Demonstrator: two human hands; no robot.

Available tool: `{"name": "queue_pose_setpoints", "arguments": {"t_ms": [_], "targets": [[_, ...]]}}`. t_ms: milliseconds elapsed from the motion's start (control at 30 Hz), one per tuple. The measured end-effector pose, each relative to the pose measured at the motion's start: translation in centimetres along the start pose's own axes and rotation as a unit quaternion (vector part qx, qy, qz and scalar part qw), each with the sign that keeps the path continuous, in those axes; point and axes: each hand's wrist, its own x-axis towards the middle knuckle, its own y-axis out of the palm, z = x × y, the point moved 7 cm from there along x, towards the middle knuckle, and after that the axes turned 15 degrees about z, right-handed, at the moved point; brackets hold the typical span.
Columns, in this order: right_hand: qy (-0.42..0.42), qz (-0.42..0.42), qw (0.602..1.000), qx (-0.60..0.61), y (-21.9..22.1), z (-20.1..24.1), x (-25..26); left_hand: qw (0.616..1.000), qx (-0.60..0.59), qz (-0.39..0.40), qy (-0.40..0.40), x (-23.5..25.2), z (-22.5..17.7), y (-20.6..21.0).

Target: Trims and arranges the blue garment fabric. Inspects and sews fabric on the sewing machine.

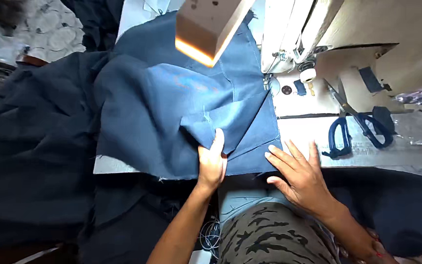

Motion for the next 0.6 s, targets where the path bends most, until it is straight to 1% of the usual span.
{"name": "queue_pose_setpoints", "arguments": {"t_ms": [67,100,133,167,200,267,300,333,367,400,467,533,600], "targets": [[-0.001,0.011,1.000,0.006,-0.4,-0.4,-0.3,0.990,0.091,0.046,0.095,-1.0,-0.7,0.8],[-0.004,0.014,1.000,0.013,-0.4,-0.4,-0.3,0.970,0.169,0.083,0.153,-1.4,-1.5,1.4],[-0.008,0.018,1.000,0.025,-0.6,-0.3,-0.2,0.933,0.264,0.134,0.203,-1.7,-2.5,2.2],[-0.013,0.016,0.999,0.040,-0.8,-0.3,0.0,0.885,0.350,0.189,0.243,-2.0,-3.3,3.2],[-0.017,-0.003,0.998,0.059,-1.3,-0.4,0.2,0.836,0.410,0.248,0.269,-2.3,-3.7,4.2],[-0.004,-0.096,0.993,0.074,-2.4,-1.0,0.5,0.746,0.508,0.324,0.284,-2.6,-3.6,6.0],[0.004,-0.128,0.989,0.071,-2.7,-1.4,0.7,0.715,0.539,0.348,0.279,-2.8,-3.3,6.7],[0.007,-0.129,0.989,0.071,-2.8,-1.7,0.9,0.696,0.555,0.366,0.271,-2.9,-3.1,7.2],[-0.006,-0.112,0.991,0.074,-2.6,-1.7,1.1,0.689,0.559,0.383,0.256,-2.8,-2.9,7.6],[-0.032,-0.090,0.992,0.079,-2.4,-1.6,1.3,0.694,0.550,0.402,0.234,-2.6,-2.9,7.7],[-0.078,-0.059,0.991,0.089,-1.8,-1.4,1.2,0.720,0.514,0.428,0.186,-1.8,-3.2,7.6],[-0.098,-0.059,0.991,0.075,-1.6,-1.2,0.9,0.750,0.482,0.416,0.179,-0.5,-3.7,7.5],[-0.099,-0.055,0.992,0.057,-1.4,-1.0,0.6,0.764,0.496,0.373,0.177,0.9,-3.6,7.2]]}}
